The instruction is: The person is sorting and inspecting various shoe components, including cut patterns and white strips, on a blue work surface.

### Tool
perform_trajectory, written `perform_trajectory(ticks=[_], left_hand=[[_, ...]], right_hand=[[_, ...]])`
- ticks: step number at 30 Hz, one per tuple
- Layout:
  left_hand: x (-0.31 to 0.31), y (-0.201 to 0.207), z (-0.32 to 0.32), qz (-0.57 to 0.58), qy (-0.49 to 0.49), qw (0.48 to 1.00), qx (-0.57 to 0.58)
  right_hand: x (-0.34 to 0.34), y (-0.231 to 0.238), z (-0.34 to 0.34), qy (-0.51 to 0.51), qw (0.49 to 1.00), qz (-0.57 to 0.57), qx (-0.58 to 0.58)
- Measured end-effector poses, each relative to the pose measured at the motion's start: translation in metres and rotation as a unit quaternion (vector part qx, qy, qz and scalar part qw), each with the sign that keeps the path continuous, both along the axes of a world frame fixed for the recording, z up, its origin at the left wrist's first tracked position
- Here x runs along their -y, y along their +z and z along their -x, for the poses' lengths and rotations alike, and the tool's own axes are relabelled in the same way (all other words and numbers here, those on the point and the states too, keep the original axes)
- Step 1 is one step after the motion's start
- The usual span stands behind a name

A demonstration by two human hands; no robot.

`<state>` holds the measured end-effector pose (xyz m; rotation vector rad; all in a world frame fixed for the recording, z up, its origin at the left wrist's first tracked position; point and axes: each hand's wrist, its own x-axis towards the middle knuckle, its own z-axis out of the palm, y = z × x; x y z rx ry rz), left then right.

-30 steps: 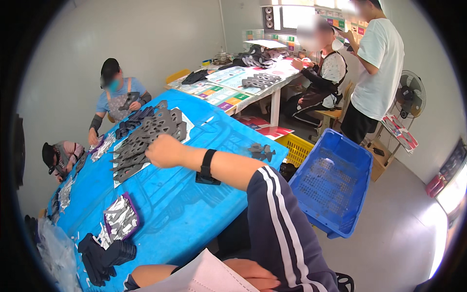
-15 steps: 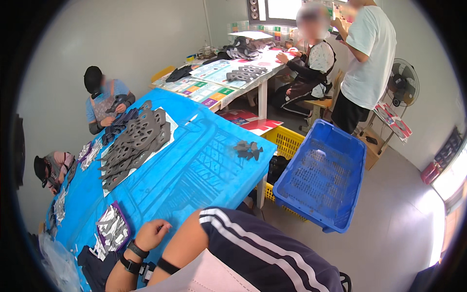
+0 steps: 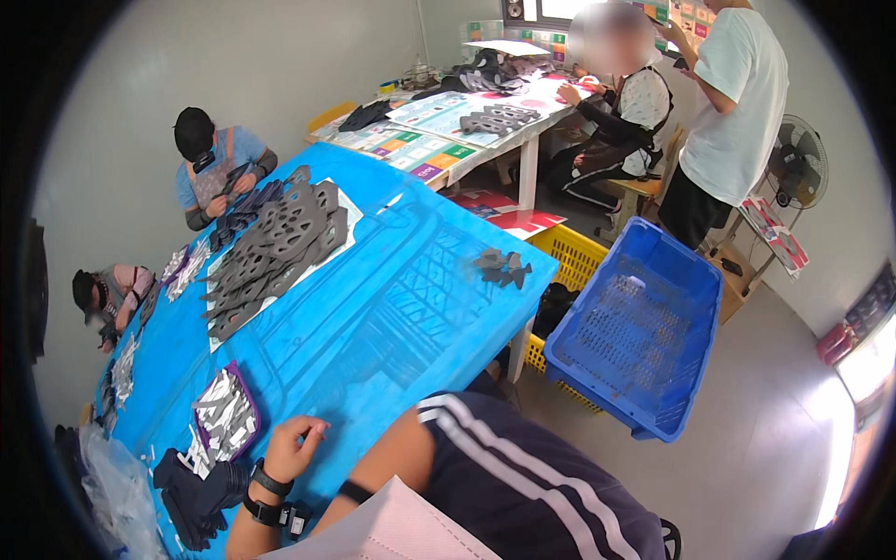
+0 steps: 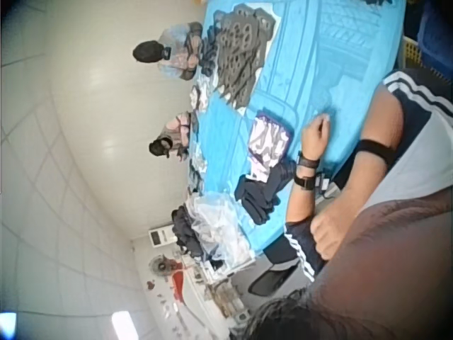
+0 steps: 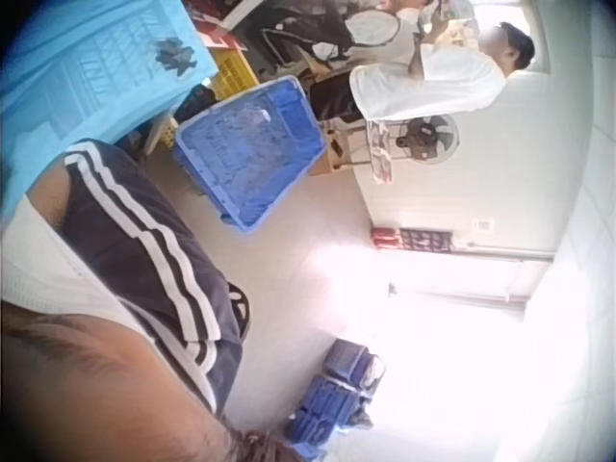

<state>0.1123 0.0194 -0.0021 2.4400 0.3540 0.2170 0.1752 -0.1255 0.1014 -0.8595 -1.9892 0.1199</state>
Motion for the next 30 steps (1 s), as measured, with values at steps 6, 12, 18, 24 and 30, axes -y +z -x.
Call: perform_trajectory(ticks=[6,12,18,24,30], left_hand=[[-0.018,0.030,0.007,-0.035,0.114,0.978,0.168],[-0.047,0.024,-0.018,-0.054,0.165,0.964,0.201],[-0.050,-0.008,-0.033,-0.144,0.171,0.952,0.208],[-0.057,-0.040,-0.019,-0.083,0.171,0.967,0.169],[-0.061,-0.056,-0.027,-0.044,0.156,0.978,0.129]], right_hand=[[0.003,-0.008,-0.061,-0.237,0.953,-0.163,-0.094],[-0.002,-0.015,-0.113,-0.274,0.904,0.226,0.236],[0.021,-0.025,-0.088,-0.069,0.975,-0.212,-0.023],[-0.028,-0.029,-0.131,-0.323,0.927,-0.092,0.167],[-0.142,-0.050,-0.224,-0.379,0.734,0.421,0.375]])
